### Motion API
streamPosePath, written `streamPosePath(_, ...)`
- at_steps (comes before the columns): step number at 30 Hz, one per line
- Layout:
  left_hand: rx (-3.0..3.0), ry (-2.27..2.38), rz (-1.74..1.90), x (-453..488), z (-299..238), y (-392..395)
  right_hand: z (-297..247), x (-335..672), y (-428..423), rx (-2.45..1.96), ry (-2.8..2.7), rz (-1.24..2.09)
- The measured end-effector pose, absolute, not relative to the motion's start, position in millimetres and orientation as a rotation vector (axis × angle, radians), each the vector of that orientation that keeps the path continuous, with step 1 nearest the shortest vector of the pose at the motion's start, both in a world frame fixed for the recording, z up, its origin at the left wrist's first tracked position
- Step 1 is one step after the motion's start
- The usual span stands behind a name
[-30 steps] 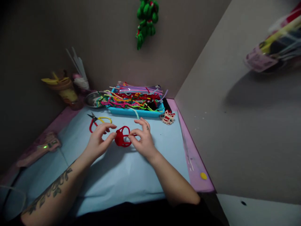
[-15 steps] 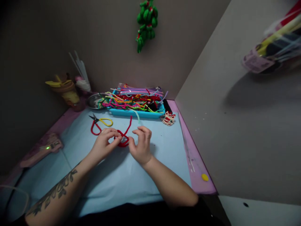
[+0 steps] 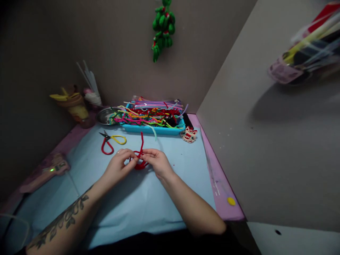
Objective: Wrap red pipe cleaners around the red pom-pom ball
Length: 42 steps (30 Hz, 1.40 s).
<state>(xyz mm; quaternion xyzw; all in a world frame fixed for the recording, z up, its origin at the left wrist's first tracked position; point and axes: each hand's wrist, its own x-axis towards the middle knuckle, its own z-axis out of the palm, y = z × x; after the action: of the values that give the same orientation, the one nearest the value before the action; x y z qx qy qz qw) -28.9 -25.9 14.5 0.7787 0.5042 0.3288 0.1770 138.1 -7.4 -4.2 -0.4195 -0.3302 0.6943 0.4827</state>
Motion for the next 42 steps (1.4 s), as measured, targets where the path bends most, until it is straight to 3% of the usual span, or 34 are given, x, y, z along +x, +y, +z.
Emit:
streamPosePath(20, 2.344, 1.498, 0.691, -23.5, 16.2, -28.4, -9.2, 139.1, 0.1, -1.108, -0.790, 1.876)
streamPosePath(30, 2.438, 1.520, 0.616, -19.8, 18.2, -29.3, 2.0, 134.7, 2.3, -1.185, -0.862, 1.721)
streamPosePath(38, 2.435, 1.483, 0.713, -19.4, 17.4, -30.9, 7.1, 129.7, -2.0, -1.172, -0.927, 1.577)
streamPosePath(42, 2.253, 1.440, 1.061, -23.9, 19.4, -29.8, 9.4, 133.8, 1.9, -1.154, -0.823, 1.451)
